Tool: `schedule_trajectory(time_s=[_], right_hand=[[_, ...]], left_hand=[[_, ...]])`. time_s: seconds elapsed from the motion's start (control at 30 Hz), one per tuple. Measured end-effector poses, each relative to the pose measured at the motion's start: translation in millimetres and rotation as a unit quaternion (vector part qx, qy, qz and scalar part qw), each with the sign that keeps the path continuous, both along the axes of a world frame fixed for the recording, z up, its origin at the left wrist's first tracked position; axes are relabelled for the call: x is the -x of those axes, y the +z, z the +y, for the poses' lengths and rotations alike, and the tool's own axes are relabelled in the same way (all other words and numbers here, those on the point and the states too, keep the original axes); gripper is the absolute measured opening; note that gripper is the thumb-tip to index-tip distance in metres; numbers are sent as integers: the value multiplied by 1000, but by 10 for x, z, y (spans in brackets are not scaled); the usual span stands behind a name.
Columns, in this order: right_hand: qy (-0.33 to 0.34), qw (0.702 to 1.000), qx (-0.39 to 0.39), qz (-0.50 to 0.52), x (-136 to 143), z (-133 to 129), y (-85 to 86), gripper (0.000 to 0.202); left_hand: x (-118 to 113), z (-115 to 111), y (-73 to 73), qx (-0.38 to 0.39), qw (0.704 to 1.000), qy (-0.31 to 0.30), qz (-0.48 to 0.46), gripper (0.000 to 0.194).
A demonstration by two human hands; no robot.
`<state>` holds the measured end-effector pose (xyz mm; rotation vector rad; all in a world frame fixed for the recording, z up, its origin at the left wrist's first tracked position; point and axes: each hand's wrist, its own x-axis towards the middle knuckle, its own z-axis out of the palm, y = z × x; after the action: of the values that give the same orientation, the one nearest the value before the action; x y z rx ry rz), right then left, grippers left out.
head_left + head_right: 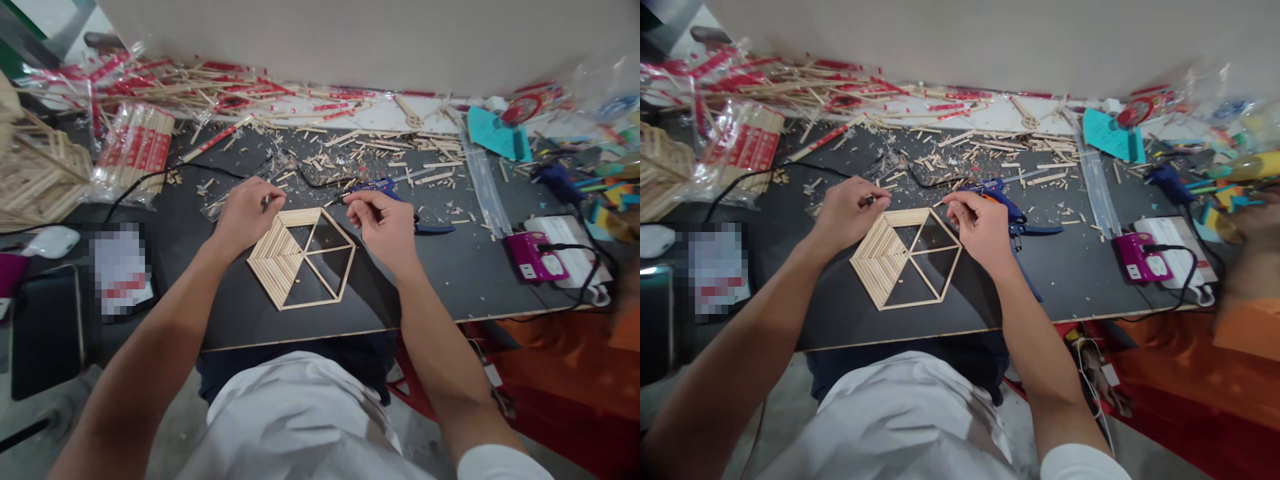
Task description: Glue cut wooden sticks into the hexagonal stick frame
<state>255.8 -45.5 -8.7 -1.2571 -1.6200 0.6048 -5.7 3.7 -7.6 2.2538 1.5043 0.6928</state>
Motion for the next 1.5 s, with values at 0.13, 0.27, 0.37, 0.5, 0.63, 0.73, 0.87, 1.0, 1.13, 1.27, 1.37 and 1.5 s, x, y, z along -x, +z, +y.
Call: schedule_trajectory(time_s=[0.13, 0.27, 0.37, 0.5, 0.63, 0.73, 0.87, 1.0, 1.13, 1.27, 1.37, 1.5], right_hand=[[-11, 999, -21, -43, -30, 10, -4, 31], [-19, 999, -13, 41, -31, 38, -47, 27], [-16, 995, -21, 93, -25, 39, -27, 20], [-61, 992, -38, 106, -17, 3, 51, 11], [-138, 987, -68, 41, -37, 1, 72, 15], [-128, 988, -81, -24, -80, 34, 35, 20], [-60, 998, -14, -8, -101, 57, -9, 41], [-28, 998, 37, 39, -76, 41, -18, 43], [-2, 999, 32, 44, -68, 20, -12, 22], [-19, 999, 11, 24, -58, -1, 12, 12], [-54, 996, 45, 46, -36, -4, 4, 5], [-50, 993, 92, 49, 3, 15, -64, 8]], left_hand=[[-4, -8, -5, -3, 1000, -2, 1, 25], [-21, -38, -39, -28, 999, -16, 18, 25], [-58, -87, -49, -65, 996, -45, 52, 27], [-122, -151, -45, -104, 982, -122, 104, 33], [-150, -152, -91, -108, 974, -154, 127, 40], [-148, -122, -152, -101, 975, -153, 129, 43], [-149, -86, -207, -91, 980, -144, 104, 43], [-173, -76, -199, -87, 982, -144, 86, 42], [-195, -83, -164, -81, 982, -144, 86, 41], [-199, -89, -145, -76, 983, -145, 89, 40], [-199, -93, -133, -70, 982, -148, 96, 40], [-188, -106, -121, -58, 983, -148, 95, 39]])
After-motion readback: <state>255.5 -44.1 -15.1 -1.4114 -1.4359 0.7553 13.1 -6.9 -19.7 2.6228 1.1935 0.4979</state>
